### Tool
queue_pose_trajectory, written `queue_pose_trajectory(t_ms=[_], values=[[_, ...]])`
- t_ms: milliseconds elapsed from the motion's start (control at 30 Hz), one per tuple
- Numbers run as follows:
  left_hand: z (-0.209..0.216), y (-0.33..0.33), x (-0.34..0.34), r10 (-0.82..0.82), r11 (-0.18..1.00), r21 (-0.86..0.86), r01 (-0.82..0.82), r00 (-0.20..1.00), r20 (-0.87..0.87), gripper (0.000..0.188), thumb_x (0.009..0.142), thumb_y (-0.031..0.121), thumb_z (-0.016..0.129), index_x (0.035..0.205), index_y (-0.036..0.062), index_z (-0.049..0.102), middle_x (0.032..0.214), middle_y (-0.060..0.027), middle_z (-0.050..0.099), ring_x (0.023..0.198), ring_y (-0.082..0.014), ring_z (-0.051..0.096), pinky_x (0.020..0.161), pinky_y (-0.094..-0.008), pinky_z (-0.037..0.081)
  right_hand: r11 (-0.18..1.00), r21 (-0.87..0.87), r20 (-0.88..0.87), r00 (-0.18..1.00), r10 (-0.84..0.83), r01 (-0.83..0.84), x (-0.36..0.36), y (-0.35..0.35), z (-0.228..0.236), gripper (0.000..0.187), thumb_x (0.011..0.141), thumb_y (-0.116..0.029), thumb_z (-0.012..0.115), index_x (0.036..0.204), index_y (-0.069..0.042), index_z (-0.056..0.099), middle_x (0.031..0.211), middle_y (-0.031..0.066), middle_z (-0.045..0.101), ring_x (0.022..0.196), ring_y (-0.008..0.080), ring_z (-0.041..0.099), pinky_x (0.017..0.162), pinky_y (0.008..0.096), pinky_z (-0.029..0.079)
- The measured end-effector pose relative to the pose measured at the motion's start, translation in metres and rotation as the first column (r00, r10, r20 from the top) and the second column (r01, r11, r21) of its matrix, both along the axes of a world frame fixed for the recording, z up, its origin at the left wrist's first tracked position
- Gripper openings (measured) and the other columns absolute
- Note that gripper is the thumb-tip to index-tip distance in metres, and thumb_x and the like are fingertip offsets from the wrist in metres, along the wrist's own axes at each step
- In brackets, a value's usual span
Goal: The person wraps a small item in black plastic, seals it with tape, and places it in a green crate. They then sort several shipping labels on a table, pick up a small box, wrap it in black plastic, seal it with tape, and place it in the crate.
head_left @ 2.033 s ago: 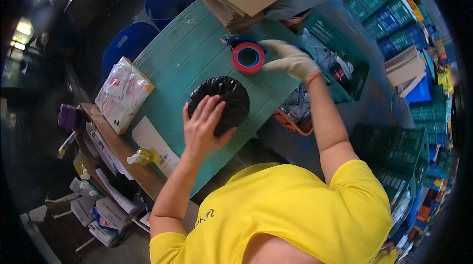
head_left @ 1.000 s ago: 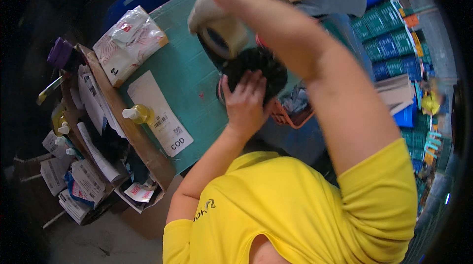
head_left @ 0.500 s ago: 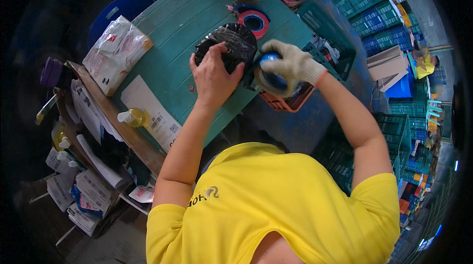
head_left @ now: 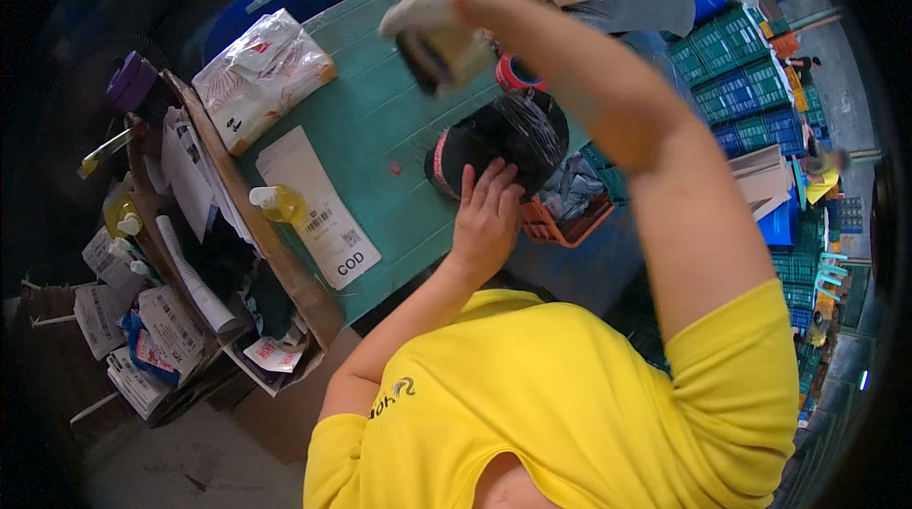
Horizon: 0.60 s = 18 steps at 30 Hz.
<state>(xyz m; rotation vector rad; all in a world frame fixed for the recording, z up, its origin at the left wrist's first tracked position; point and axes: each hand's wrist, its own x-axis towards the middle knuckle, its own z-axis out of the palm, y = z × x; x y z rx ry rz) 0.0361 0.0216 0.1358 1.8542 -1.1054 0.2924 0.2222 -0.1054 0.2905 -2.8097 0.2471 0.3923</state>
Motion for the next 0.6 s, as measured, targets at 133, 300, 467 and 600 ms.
queue_pose_trajectory(t_ms=[133, 300, 467, 600], values=[[-0.005, -0.003, 0.005, 0.061, 0.998, -0.001, -0.061, 0.998, -0.01, 0.034, 0.067, 0.005, 0.065, 0.098, 0.0041, 0.051, 0.113, -0.0144, 0.055, 0.116, -0.0324, 0.049, 0.106, -0.0526, 0.027, 0.966, -0.109, -0.368, 0.912, 0.179, -0.234, 0.032, 0.037, -0.026, 0.055, 0.071, -0.047, 0.063, 0.111, -0.009, 0.064, 0.108, 0.0166, 0.063, 0.093, 0.0311, 0.063, 0.082, 0.0411, 0.05], [0.003, 0.001, 0.062, 0.127, 0.991, -0.046, -0.129, 0.991, -0.046, 0.034, 0.066, 0.007, 0.066, 0.096, 0.0026, 0.051, 0.098, -0.0145, 0.057, 0.099, -0.0334, 0.055, 0.101, -0.0511, 0.032, 0.906, 0.381, -0.243, 0.926, 0.289, -0.183, -0.083, 0.004, 0.088, 0.037, 0.068, -0.032, 0.069, 0.094, -0.006, 0.064, 0.102, 0.0137, 0.063, 0.088, 0.0258, 0.063, 0.067, 0.0353, 0.054], [0.014, 0.001, 0.1, 0.174, 0.98, -0.062, -0.191, 0.962, -0.212, 0.037, 0.068, 0.007, 0.069, 0.1, 0.0058, 0.05, 0.1, -0.0156, 0.057, 0.092, -0.0358, 0.057, 0.095, -0.0476, 0.039, 0.944, 0.121, -0.177, 0.943, -0.283, 0.306, -0.247, -0.001, 0.072, 0.042, 0.067, -0.035, 0.072, 0.105, -0.02, 0.062, 0.118, 0.0138, 0.056, 0.1, 0.0307, 0.06, 0.08, 0.0378, 0.053], [0.031, 0.004, 0.067, 0.108, 0.993, -0.043, -0.109, 0.994, -0.018, 0.038, 0.068, 0.007, 0.071, 0.098, 0.0048, 0.048, 0.109, -0.0166, 0.057, 0.104, -0.0338, 0.057, 0.089, -0.0432, 0.046, 0.895, 0.179, -0.165, 0.909, -0.381, 0.408, -0.218, -0.029, -0.013, 0.064, 0.07, -0.044, 0.067, 0.12, -0.008, 0.05, 0.117, 0.0192, 0.057, 0.108, 0.0308, 0.056, 0.095, 0.0382, 0.043]])
